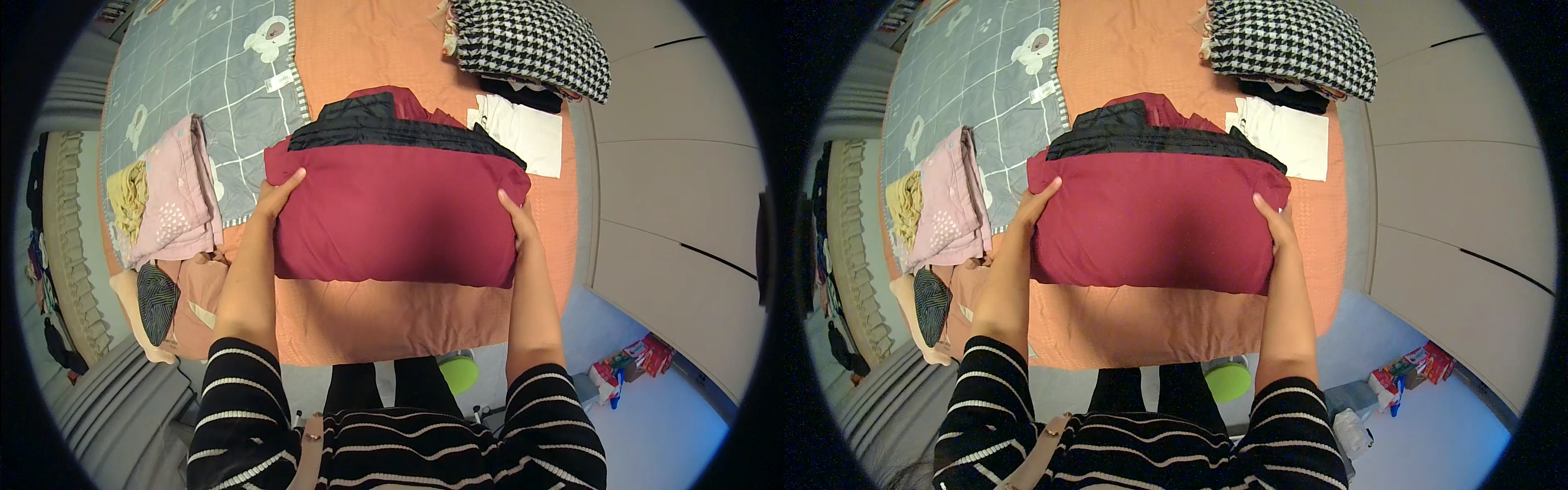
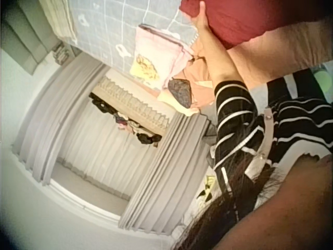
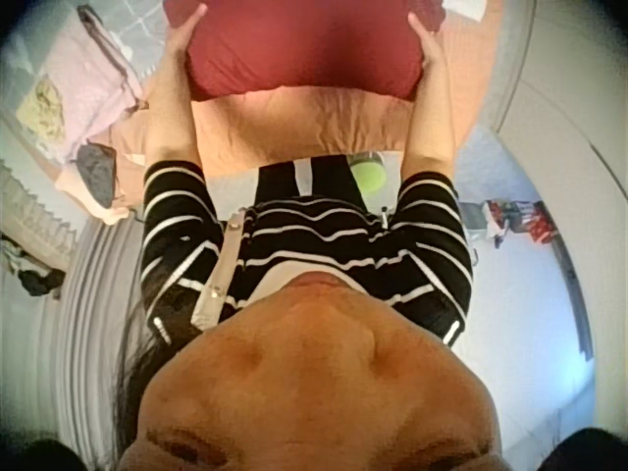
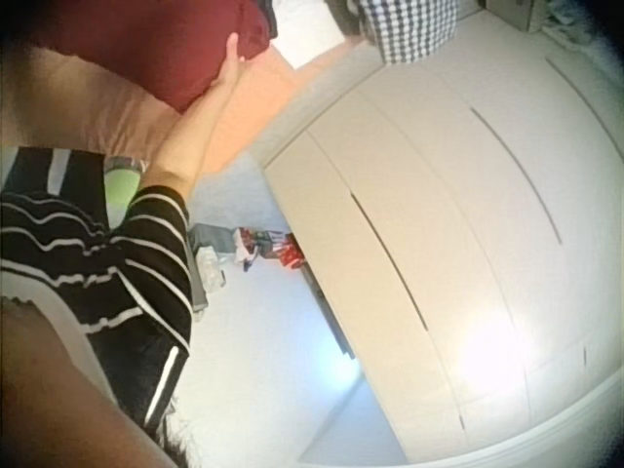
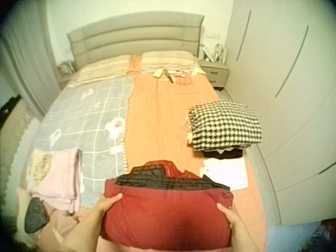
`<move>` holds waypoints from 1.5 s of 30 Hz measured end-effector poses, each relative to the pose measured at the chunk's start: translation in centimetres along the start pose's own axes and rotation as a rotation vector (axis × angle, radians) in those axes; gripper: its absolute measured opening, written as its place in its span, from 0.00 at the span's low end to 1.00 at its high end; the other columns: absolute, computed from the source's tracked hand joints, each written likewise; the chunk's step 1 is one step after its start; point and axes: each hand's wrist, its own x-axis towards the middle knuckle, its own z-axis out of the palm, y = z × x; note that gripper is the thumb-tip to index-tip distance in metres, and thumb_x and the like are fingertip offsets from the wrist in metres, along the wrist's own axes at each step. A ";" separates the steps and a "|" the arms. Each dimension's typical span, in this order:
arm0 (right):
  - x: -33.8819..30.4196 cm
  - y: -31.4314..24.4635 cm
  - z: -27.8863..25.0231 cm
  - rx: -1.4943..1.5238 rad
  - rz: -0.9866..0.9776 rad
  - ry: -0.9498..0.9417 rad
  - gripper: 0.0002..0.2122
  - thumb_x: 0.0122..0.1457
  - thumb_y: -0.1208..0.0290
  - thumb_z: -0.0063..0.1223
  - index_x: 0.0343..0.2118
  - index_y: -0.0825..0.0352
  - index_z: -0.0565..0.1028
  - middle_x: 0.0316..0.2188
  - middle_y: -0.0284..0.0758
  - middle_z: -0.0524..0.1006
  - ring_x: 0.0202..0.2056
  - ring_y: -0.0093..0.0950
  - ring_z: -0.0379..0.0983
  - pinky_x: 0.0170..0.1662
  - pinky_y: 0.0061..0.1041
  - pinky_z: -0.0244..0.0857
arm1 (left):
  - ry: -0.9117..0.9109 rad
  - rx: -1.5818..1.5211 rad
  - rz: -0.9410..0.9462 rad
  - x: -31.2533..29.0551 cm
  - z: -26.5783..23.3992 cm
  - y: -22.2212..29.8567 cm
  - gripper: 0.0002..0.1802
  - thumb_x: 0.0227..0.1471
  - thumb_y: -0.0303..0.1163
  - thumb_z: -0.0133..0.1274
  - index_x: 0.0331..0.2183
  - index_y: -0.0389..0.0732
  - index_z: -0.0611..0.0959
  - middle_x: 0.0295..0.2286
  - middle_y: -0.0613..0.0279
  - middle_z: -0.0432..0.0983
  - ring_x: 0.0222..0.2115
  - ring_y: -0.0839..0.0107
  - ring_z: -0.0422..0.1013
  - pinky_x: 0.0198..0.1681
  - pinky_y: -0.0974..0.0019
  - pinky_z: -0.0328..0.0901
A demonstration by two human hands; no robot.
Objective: The person folds a white t-shirt and a black puffer jacket on a bed, then places the jacket on a sofa. They retrieve a pair of socks from a plastic bag hanging on a coat rack, fold them, and return them to the bag. Finally, they fold a maroon jacket on the bed and place it in a closet.
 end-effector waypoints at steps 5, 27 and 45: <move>-4.1 1.4 -1.7 0.412 0.282 -0.342 0.30 0.47 0.65 0.63 0.53 0.71 0.66 0.47 0.43 0.72 0.48 0.37 0.69 0.51 0.35 0.64 | -0.129 -0.210 -0.166 -6.9 0.0 1.1 0.45 0.38 0.45 0.65 0.51 0.26 0.66 0.43 0.44 0.71 0.44 0.58 0.70 0.47 0.59 0.66; -14.6 5.7 -5.0 -0.487 -0.126 -0.051 0.26 0.43 0.49 0.63 0.36 0.68 0.78 0.34 0.44 0.79 0.39 0.39 0.76 0.43 0.32 0.67 | 0.201 -0.286 -0.152 -25.4 0.0 -12.1 0.28 0.45 0.47 0.61 0.37 0.29 0.80 0.33 0.55 0.78 0.30 0.67 0.74 0.36 0.66 0.69; -30.5 5.0 10.4 -0.992 -0.786 -0.169 0.37 0.50 0.45 0.54 0.62 0.50 0.55 0.64 0.47 0.44 0.64 0.46 0.39 0.59 0.57 0.42 | 0.301 1.136 0.503 -29.5 -2.6 -12.5 0.44 0.45 0.60 0.52 0.60 0.59 0.58 0.62 0.51 0.40 0.63 0.47 0.36 0.57 0.28 0.34</move>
